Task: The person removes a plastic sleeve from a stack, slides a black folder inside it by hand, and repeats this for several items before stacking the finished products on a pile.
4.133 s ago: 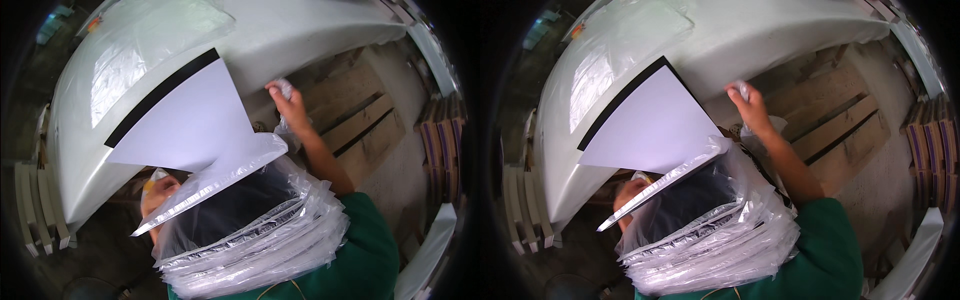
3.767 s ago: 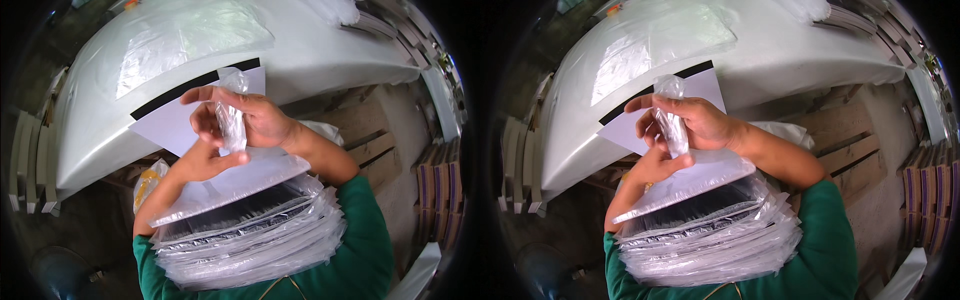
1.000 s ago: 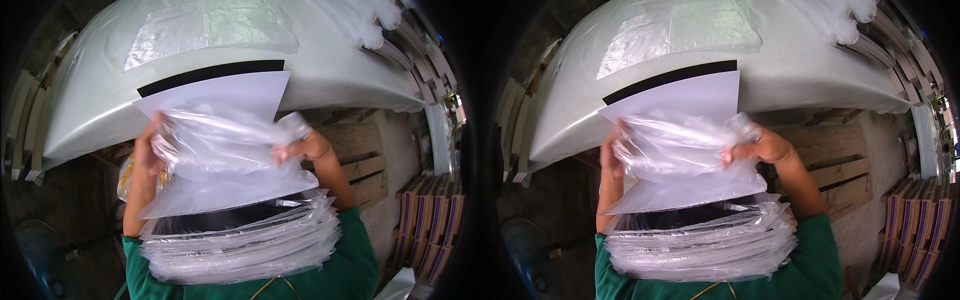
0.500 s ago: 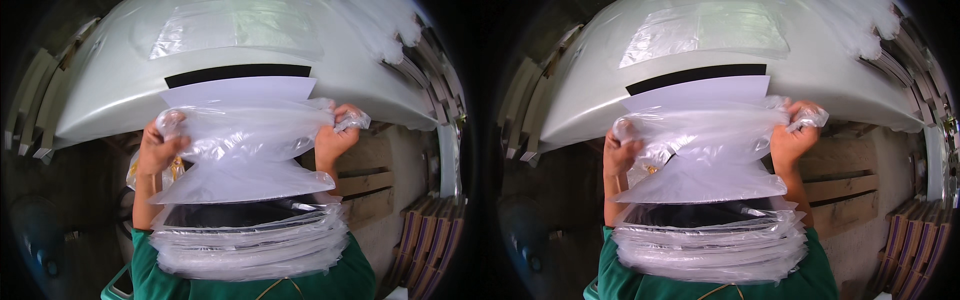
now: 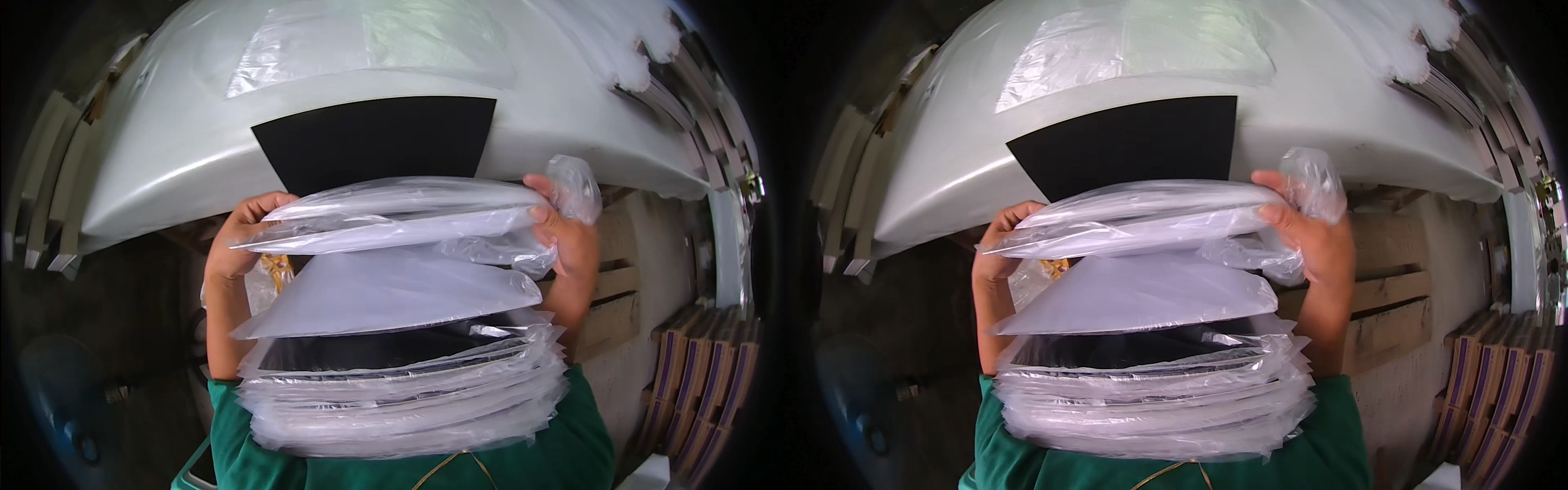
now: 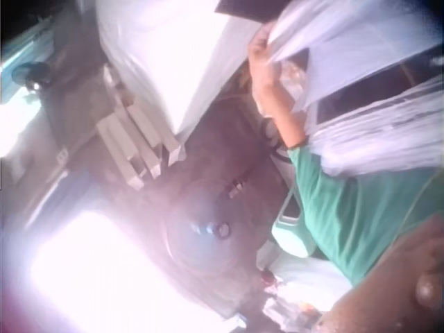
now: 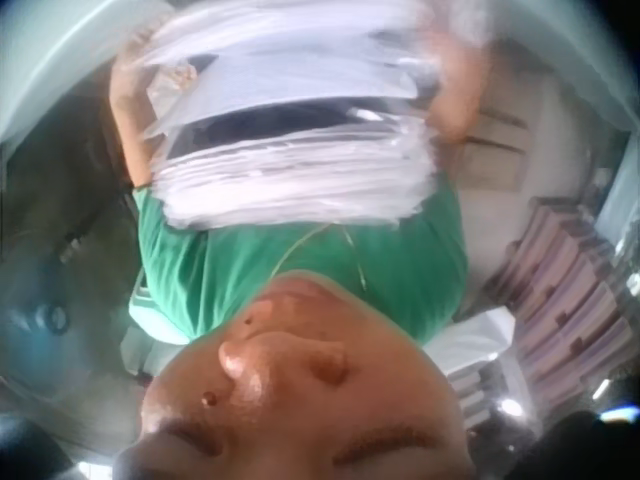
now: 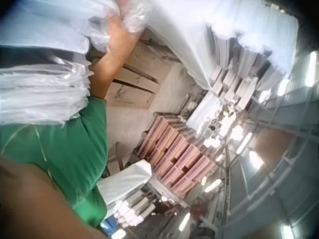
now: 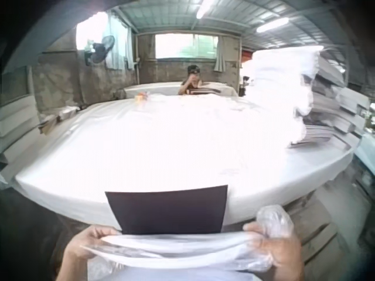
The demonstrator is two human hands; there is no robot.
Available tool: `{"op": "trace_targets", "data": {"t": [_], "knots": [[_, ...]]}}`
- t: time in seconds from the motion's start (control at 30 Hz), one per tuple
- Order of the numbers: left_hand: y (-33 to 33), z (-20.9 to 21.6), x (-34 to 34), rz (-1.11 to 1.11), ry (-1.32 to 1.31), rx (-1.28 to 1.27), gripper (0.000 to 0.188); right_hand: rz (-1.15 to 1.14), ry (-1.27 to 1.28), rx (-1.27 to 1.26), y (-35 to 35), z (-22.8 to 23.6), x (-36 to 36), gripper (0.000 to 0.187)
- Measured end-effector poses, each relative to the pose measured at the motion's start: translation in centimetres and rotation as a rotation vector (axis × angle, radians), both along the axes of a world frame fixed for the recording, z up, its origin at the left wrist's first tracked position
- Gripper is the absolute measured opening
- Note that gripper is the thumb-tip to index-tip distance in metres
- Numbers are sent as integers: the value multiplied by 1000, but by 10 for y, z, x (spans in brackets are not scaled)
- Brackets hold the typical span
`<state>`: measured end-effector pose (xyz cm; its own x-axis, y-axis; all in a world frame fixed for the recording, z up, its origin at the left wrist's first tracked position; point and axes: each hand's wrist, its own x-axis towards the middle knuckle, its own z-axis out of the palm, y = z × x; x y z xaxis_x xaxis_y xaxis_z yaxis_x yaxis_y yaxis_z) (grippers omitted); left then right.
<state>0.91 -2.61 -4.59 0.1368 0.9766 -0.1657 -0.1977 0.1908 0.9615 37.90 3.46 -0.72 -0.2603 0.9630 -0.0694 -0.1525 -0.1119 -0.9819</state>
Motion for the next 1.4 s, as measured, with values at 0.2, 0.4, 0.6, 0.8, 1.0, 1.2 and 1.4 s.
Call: {"op": "trace_targets", "data": {"t": [0.2,0.4,0.6,0.8,1.0,1.2,1.4], "knots": [[4,-125,-11,130,-450,-264,17,468,690,-734,41,-173,23,24],[-11,-242,-22,263,-572,-403,12,490,594,-885,26,-245,13,16],[-2,-322,-25,426,-335,-220,8,234,76,-730,17,-249,-1,14],[2,-269,-13,529,662,107,7,-555,-241,215,54,-222,35,20],[-1,-36,6,731,463,744,6,-329,318,664,31,16,26,49],[25,59,113,-58,443,735,28,559,716,28,8,3,-97,58],[22,37,103,67,45,432,13,409,534,-54,3,-12,-93,39]]}}
